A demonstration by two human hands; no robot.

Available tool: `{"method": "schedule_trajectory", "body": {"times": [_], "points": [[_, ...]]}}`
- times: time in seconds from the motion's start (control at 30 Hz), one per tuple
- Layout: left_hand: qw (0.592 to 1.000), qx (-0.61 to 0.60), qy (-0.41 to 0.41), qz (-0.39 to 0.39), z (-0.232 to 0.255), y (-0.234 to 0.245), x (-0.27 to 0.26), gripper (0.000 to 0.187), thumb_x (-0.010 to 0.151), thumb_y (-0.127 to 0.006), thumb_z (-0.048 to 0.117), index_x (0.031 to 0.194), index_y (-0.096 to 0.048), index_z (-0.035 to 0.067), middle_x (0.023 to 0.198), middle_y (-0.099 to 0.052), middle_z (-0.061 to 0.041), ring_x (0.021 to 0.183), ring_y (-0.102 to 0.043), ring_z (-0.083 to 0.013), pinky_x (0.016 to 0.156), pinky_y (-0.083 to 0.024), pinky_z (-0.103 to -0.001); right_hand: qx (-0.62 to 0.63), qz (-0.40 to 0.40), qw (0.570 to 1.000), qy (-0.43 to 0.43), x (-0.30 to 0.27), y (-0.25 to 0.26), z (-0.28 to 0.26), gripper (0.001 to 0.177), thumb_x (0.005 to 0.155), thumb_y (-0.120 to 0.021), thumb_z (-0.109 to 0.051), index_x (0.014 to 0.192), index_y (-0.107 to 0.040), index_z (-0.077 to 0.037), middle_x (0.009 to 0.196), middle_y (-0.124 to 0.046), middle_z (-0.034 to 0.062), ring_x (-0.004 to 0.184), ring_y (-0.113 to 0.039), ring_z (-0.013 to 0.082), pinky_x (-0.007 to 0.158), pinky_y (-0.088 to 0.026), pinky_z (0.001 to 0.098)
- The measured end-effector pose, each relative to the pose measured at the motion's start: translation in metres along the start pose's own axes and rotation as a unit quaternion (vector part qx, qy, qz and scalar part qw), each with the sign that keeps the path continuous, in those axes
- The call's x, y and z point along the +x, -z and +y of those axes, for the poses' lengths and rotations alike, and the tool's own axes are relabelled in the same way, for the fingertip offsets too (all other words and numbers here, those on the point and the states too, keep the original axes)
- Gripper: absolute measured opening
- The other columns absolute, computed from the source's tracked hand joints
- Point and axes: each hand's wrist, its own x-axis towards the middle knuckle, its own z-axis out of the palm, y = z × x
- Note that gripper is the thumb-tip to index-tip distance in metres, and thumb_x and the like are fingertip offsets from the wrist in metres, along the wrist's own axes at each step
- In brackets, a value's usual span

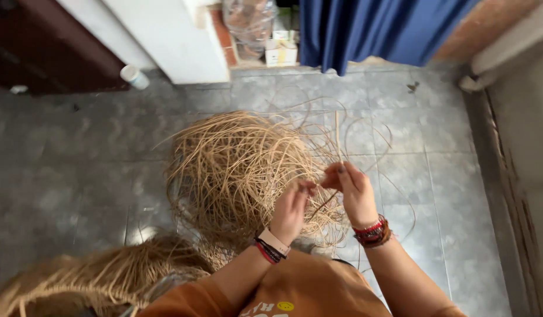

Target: Weaving and tying straw strands onto a large circular frame to create a decorative furniture piece

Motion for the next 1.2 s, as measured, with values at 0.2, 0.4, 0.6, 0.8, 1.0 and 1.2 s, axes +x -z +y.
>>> {"method": "schedule_trajectory", "body": {"times": [0.2,0.4,0.6,0.8,1.0,1.2], "points": [[0.961,-0.22,0.106,0.127,0.067,-0.007,0.011,0.038,0.113,-0.033,0.038,0.121,-0.06,0.013,0.073,-0.044,0.005,0.055,-0.039,-0.0034,0.046,-0.037,-0.015,-0.176,-0.128,0.966,0.14,-0.015,0.037,0.022,0.033,0.108,-0.046,-0.014,0.095,-0.074,-0.003,0.053,-0.049,-0.001,0.051,-0.045,0.0117,0.052,-0.045,0.026],[0.889,-0.367,0.098,0.254,0.108,-0.077,0.011,0.035,0.108,-0.05,0.029,0.129,-0.068,0.006,0.127,-0.071,-0.013,0.122,-0.064,-0.021,0.098,-0.054,-0.033,-0.254,-0.135,0.927,0.242,-0.022,0.062,0.017,0.029,0.105,-0.053,-0.015,0.085,-0.073,-0.011,0.061,-0.061,0.0079,0.059,-0.059,0.0237,0.062,-0.052,0.0332],[0.907,-0.324,0.054,0.262,0.132,-0.122,0.003,0.032,0.108,-0.051,0.022,0.126,-0.072,0.005,0.11,-0.075,-0.011,0.098,-0.063,-0.0096,0.085,-0.056,-0.025,-0.267,-0.149,0.909,0.282,-0.028,0.112,0.022,0.024,0.104,-0.055,-0.013,0.086,-0.07,-0.009,0.07,-0.068,0.0096,0.066,-0.067,0.0301,0.064,-0.055,0.0345],[0.9,-0.34,0.002,0.272,0.134,-0.158,0.009,0.028,0.11,-0.05,0.021,0.106,-0.067,-0.001,0.093,-0.073,-0.017,0.096,-0.07,-0.0237,0.089,-0.058,-0.04,-0.307,-0.173,0.9,0.256,-0.057,0.135,-0.023,0.019,0.104,-0.053,-0.022,0.102,-0.065,-0.006,0.089,-0.067,0.0206,0.085,-0.066,0.0468,0.07,-0.053,0.0519],[0.827,-0.453,-0.082,0.323,0.159,-0.109,0.009,0.028,0.113,-0.041,0.027,0.098,-0.059,0.012,0.089,-0.068,-0.008,0.089,-0.069,-0.0256,0.089,-0.054,-0.039,-0.071,-0.409,0.908,0.047,-0.012,0.206,-0.005,0.028,0.105,-0.045,-0.014,0.097,-0.067,0.002,0.065,-0.049,-0.0002,0.054,-0.052,0.011,0.047,-0.047,0.0261],[0.732,-0.474,-0.057,0.487,0.168,-0.059,-0.045,0.023,0.105,-0.051,0.025,0.1,-0.063,0.006,0.111,-0.068,-0.015,0.107,-0.068,-0.0322,0.103,-0.058,-0.047,-0.388,-0.421,0.819,-0.041,0.047,0.293,-0.059,0.031,0.104,-0.052,-0.029,0.101,-0.073,-0.005,0.076,-0.059,0.002,0.066,-0.053,0.0162,0.063,-0.044,0.0304]]}}
